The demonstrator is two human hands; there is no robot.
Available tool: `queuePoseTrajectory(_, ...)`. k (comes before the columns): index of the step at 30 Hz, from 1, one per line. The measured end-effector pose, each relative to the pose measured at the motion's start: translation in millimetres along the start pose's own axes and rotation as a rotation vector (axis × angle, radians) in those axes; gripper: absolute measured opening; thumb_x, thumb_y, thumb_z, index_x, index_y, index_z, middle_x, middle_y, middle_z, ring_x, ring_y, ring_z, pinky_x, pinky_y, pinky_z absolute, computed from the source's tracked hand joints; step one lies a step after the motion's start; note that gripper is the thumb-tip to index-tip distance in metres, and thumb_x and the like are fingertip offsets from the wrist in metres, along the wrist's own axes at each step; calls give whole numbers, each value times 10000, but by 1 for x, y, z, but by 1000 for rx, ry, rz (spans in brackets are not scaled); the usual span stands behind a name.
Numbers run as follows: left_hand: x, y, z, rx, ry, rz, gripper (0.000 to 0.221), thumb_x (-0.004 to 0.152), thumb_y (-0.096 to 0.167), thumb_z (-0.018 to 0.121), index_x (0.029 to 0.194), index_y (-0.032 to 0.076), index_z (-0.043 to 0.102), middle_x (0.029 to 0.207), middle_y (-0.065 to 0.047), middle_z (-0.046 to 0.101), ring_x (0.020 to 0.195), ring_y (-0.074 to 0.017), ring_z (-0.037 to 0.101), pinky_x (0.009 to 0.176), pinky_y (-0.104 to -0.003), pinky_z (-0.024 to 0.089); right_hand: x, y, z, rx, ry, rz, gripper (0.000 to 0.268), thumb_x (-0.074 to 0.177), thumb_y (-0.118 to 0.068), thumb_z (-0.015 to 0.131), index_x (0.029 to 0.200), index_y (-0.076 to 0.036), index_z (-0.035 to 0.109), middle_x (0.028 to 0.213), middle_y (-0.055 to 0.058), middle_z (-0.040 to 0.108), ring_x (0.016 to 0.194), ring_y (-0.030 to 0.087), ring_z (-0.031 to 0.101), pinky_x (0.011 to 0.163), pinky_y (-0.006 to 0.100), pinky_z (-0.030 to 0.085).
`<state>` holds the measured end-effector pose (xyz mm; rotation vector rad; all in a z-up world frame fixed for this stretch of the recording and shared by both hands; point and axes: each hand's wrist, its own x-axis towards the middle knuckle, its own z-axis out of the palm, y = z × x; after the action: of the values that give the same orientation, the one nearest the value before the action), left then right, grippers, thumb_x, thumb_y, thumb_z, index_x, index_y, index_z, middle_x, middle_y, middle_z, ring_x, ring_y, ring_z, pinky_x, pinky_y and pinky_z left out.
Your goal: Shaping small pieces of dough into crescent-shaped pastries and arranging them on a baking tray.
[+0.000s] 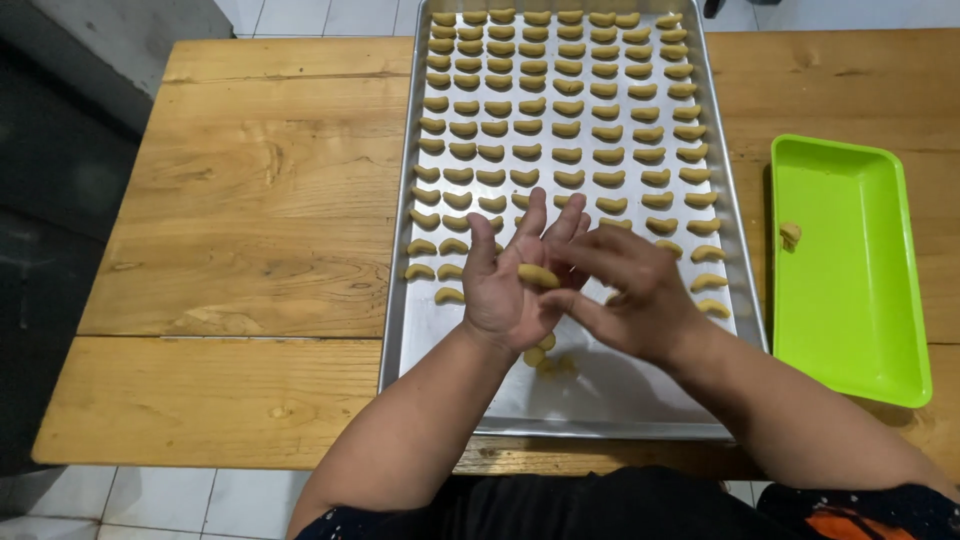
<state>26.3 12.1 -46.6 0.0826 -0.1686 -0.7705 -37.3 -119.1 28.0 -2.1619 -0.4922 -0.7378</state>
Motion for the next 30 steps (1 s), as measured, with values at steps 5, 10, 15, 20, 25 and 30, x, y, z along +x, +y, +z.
queuePoseTrajectory(5,-11,1,36,355,15,45,935,911,806,367,1623,338,-17,1700,-112,16,1547,-298,34,1223,-439,182,-2,-16,8,29,-8,62,264,786,-153,882,1040,-125,813,924,30,722,794,195,736,638,274,573)
queuePoseTrajectory(10,-32,36,60,1009,18,87,873,1024,650,302,1618,191,-143,1678,-255,-141,1526,-468,-116,1210,-628,-16,17,-45,10,201,-177,120,194,803,-45,831,982,5,775,657,122,691,543,233,660,499,318,509)
queuePoseTrajectory(15,-48,59,60,1455,25,158,857,1033,657,241,1626,88,-3,1697,-238,34,1557,-424,105,1260,-562,129,19,-32,45,194,-181,203,54,842,-49,800,883,-17,784,527,74,636,432,173,577,417,273,438)
queuePoseTrajectory(20,-65,76,33,1479,108,313,957,996,718,243,1615,66,-84,1690,-218,-80,1530,-467,62,1239,-603,83,22,-26,84,245,-185,342,36,831,-63,802,867,-62,799,542,41,654,449,119,550,422,229,431)
queuePoseTrajectory(25,-69,122,7,1122,139,428,902,1032,692,242,1645,121,-94,1716,-188,-19,1541,-472,-13,1209,-671,1,30,-6,112,245,-277,528,169,832,-110,821,965,-10,788,782,165,724,683,193,619,564,311,524)
queuePoseTrajectory(30,-56,138,-17,965,465,446,520,1032,425,580,1421,80,573,1323,-149,678,1194,-243,666,1070,-457,479,19,14,152,-74,-382,302,154,821,-162,818,892,-26,813,788,166,575,744,364,618,624,441,556)
